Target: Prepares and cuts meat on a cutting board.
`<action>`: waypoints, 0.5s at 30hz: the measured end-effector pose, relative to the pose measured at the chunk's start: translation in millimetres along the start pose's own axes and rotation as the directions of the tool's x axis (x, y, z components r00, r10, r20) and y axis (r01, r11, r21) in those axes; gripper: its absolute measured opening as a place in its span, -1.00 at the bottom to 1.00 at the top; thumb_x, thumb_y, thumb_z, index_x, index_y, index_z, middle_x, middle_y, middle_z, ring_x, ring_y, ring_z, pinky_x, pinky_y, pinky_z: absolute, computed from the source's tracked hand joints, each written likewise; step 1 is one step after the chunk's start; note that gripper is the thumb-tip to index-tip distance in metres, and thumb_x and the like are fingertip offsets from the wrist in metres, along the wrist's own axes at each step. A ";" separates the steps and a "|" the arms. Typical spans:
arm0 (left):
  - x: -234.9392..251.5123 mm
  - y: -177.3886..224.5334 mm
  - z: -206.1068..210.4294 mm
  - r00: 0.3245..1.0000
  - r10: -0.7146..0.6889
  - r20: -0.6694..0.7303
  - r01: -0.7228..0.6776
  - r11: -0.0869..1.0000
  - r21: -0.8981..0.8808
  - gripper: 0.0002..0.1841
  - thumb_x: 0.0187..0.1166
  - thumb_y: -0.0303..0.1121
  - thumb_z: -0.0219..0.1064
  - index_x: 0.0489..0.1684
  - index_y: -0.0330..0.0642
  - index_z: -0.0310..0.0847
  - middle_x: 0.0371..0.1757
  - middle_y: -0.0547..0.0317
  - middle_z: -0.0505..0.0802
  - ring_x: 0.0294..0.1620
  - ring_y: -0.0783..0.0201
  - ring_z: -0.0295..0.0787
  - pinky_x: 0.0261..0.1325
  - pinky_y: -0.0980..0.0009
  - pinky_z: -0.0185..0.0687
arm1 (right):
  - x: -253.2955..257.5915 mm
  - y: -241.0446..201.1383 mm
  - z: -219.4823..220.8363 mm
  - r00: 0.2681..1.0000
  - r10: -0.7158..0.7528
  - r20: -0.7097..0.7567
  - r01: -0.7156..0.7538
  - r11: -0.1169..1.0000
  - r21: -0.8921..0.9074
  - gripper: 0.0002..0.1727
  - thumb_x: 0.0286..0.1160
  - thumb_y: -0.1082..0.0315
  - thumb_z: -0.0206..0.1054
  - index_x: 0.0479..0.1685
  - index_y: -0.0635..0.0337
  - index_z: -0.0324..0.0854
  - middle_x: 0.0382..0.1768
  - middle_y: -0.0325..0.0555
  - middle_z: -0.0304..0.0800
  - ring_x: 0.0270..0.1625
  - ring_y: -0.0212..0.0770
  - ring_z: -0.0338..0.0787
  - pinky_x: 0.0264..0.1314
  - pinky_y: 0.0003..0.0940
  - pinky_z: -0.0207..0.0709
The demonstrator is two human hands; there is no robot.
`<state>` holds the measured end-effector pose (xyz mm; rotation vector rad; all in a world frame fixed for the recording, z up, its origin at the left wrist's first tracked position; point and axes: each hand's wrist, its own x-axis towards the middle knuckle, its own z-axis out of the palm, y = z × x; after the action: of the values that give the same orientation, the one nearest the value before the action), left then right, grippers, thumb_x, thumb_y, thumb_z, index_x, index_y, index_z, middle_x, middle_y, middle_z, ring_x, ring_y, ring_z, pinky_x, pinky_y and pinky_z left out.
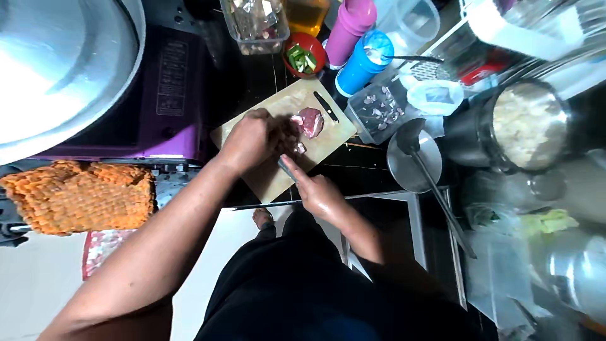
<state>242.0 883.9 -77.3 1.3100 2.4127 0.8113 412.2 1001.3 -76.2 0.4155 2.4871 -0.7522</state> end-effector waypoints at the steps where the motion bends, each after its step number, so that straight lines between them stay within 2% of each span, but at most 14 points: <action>1: 15.2 4.1 -4.0 0.999 0.013 0.045 -0.014 1.000 0.019 -0.86 0.56 -0.54 0.35 -0.08 -0.37 0.80 0.09 -0.30 0.79 0.27 -0.27 0.70 0.35 -0.22 0.57 | 1.4 -3.4 2.4 1.000 -0.003 0.025 0.003 1.000 -0.013 -0.19 0.84 0.32 0.04 0.95 -0.53 -0.25 -0.27 0.11 0.85 -0.12 0.18 0.85 0.03 0.19 0.65; 4: 62.0 5.4 2.4 0.982 -0.034 0.188 0.013 0.994 0.108 -0.80 0.61 -0.53 0.31 0.08 -0.38 0.75 0.18 -0.31 0.78 0.32 -0.28 0.71 0.40 -0.24 0.56 | 5.6 -17.5 6.9 0.992 0.012 0.124 -0.007 0.999 -0.042 -0.19 0.84 0.33 0.01 0.94 -0.58 -0.25 -0.13 0.16 0.86 0.01 0.21 0.84 0.09 0.21 0.64; 6: 86.1 2.9 13.2 0.948 -0.118 0.297 0.071 0.984 0.165 -0.69 0.60 -0.46 0.35 0.25 -0.33 0.69 0.21 -0.35 0.79 0.34 -0.33 0.71 0.40 -0.32 0.53 | 10.3 -21.8 10.0 0.986 0.028 0.167 -0.017 0.998 -0.062 -0.25 0.84 0.33 0.00 0.93 -0.50 -0.13 -0.02 0.17 0.86 0.12 0.21 0.84 0.16 0.21 0.64; 8: 100.5 2.0 20.5 0.902 -0.190 0.389 0.128 0.975 0.179 -0.52 0.54 -0.33 0.47 0.45 -0.25 0.61 0.23 -0.37 0.79 0.32 -0.38 0.71 0.38 -0.40 0.50 | 13.2 -19.8 8.9 0.987 0.075 0.139 -0.068 0.996 -0.049 -0.31 0.84 0.31 0.02 0.91 -0.44 0.01 0.03 0.18 0.86 0.17 0.22 0.83 0.20 0.22 0.63; 10: 105.9 4.0 23.2 0.865 -0.224 0.450 0.155 0.970 0.185 -0.41 0.51 -0.28 0.53 0.57 -0.12 0.55 0.23 -0.37 0.79 0.32 -0.39 0.70 0.38 -0.42 0.48 | 13.3 -14.8 6.4 0.988 0.139 0.073 -0.135 0.989 -0.057 -0.18 0.80 0.35 0.04 0.95 -0.51 -0.22 -0.05 0.14 0.87 0.11 0.19 0.85 0.16 0.17 0.65; 12: 104.3 6.8 21.1 0.854 -0.223 0.469 0.159 0.972 0.171 -0.39 0.53 -0.27 0.53 0.61 -0.10 0.51 0.25 -0.39 0.78 0.34 -0.40 0.68 0.41 -0.41 0.44 | 11.1 -10.6 5.9 0.989 0.134 0.064 -0.130 0.989 -0.064 -0.11 0.80 0.36 0.03 0.95 -0.54 -0.41 -0.11 0.13 0.86 0.04 0.19 0.86 0.12 0.15 0.66; 15: 99.6 1.4 17.8 0.888 -0.163 0.430 0.132 0.986 0.101 -0.49 0.56 -0.22 0.51 0.44 -0.26 0.60 0.20 -0.34 0.80 0.31 -0.32 0.72 0.43 -0.33 0.48 | 7.3 -6.2 8.6 0.986 0.066 0.152 -0.062 0.998 -0.031 -0.22 0.88 0.29 -0.05 0.94 -0.57 -0.34 -0.02 0.16 0.85 0.10 0.20 0.83 0.18 0.17 0.63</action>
<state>196.8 973.6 -88.6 1.1633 2.1559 0.3453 406.8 992.3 -83.7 0.4109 2.3264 -0.6982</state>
